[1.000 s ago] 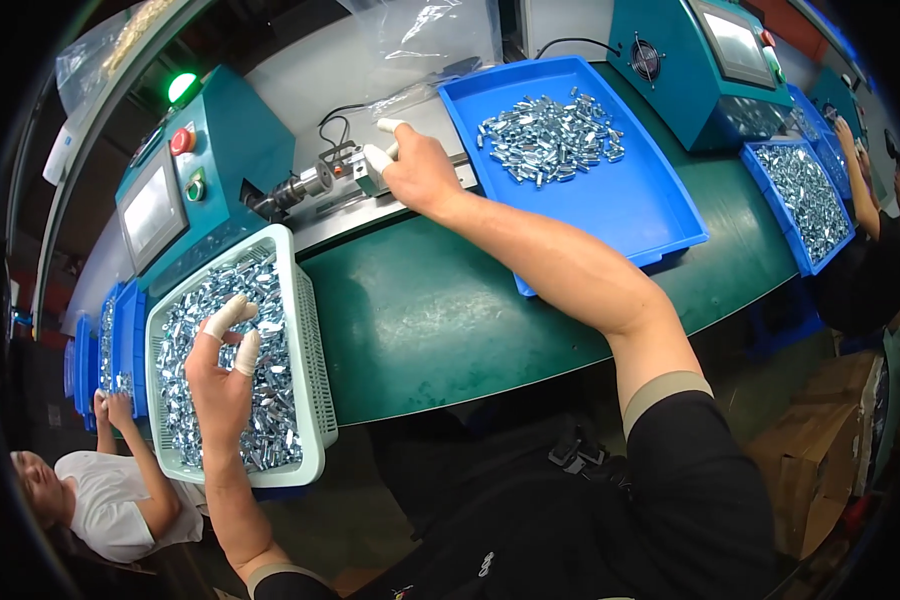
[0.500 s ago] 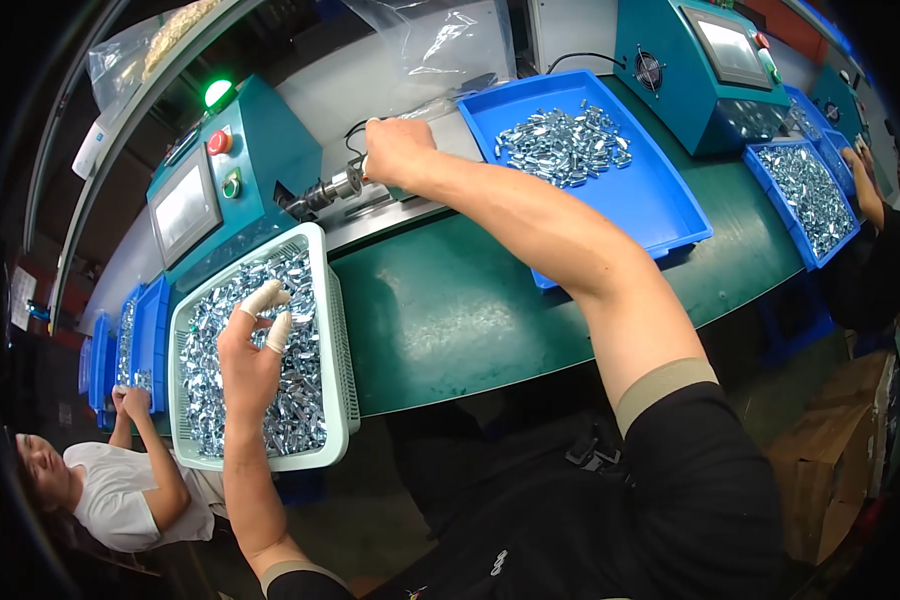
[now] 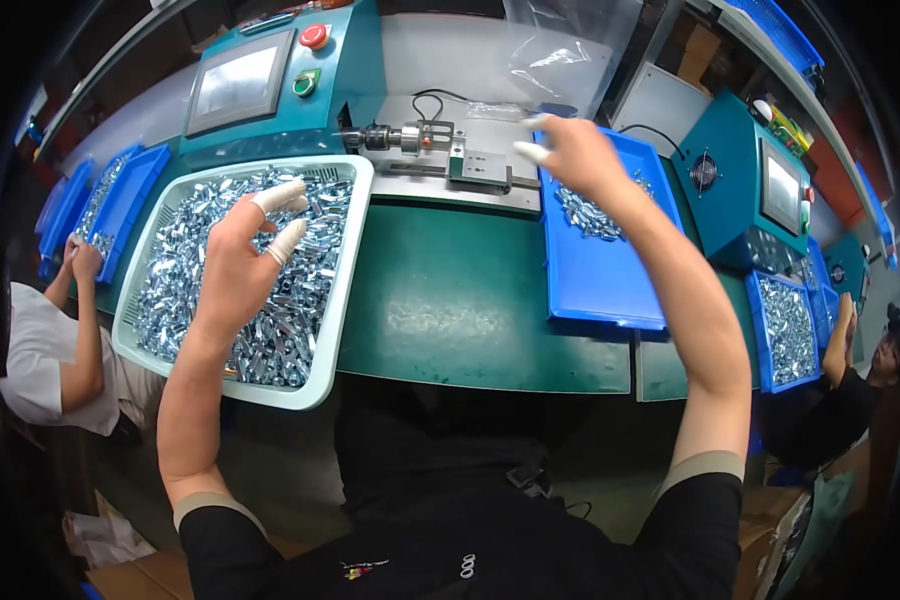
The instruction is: Placing small metal hardware parts from a tray into a machine for processing one by one.
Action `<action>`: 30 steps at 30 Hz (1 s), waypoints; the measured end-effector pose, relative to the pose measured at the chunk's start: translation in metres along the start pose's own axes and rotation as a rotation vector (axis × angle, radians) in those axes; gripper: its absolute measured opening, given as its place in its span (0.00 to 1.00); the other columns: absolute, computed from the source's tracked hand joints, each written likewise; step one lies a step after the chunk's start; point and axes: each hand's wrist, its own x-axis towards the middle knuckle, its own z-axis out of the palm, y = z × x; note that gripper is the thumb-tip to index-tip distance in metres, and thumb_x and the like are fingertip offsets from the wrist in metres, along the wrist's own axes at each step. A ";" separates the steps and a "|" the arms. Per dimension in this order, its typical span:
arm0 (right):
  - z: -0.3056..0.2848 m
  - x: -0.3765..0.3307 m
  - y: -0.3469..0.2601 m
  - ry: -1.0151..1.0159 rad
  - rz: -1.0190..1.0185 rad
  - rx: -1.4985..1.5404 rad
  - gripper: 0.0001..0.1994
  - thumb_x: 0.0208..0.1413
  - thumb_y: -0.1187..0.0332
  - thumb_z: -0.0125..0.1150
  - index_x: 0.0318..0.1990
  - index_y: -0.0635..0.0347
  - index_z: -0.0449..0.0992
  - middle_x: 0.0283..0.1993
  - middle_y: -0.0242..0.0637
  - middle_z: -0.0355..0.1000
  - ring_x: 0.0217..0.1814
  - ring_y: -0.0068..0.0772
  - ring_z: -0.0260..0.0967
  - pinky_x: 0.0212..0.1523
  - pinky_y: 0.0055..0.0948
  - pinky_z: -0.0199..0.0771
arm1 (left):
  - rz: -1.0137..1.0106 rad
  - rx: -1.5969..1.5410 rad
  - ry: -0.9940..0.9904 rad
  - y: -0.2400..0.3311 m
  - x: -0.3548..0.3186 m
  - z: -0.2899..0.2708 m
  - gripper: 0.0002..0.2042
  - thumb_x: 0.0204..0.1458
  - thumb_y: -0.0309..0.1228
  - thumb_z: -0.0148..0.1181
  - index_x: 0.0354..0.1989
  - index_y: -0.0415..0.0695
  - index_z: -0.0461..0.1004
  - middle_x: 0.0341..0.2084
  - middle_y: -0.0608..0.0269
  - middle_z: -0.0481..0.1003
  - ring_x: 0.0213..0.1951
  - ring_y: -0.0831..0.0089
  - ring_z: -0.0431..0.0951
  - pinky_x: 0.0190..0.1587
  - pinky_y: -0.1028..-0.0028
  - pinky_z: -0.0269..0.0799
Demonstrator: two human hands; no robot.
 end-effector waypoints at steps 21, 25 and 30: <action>0.098 0.035 -0.187 -0.025 -0.393 0.309 0.15 0.55 0.58 0.75 0.39 0.63 0.83 0.36 0.46 0.82 0.40 0.46 0.83 0.46 0.40 0.82 | -0.130 0.009 0.044 -0.019 -0.003 -0.012 0.17 0.56 0.25 0.69 0.55 0.42 0.81 0.42 0.58 0.84 0.36 0.62 0.80 0.40 0.67 0.76; 0.072 0.010 -0.137 -0.040 -0.216 0.888 0.13 0.57 0.68 0.77 0.42 0.67 0.83 0.39 0.38 0.83 0.41 0.24 0.79 0.45 0.28 0.81 | -0.078 -0.013 0.020 -0.016 -0.001 -0.005 0.17 0.56 0.25 0.69 0.55 0.42 0.81 0.41 0.58 0.84 0.39 0.62 0.81 0.40 0.67 0.76; 0.061 -0.007 -0.063 -0.042 0.140 0.965 0.10 0.63 0.68 0.71 0.48 0.65 0.85 0.43 0.34 0.84 0.40 0.20 0.76 0.39 0.23 0.76 | -0.134 -0.120 -0.083 -0.012 0.002 0.002 0.15 0.57 0.26 0.68 0.53 0.42 0.82 0.41 0.58 0.84 0.42 0.64 0.83 0.41 0.68 0.77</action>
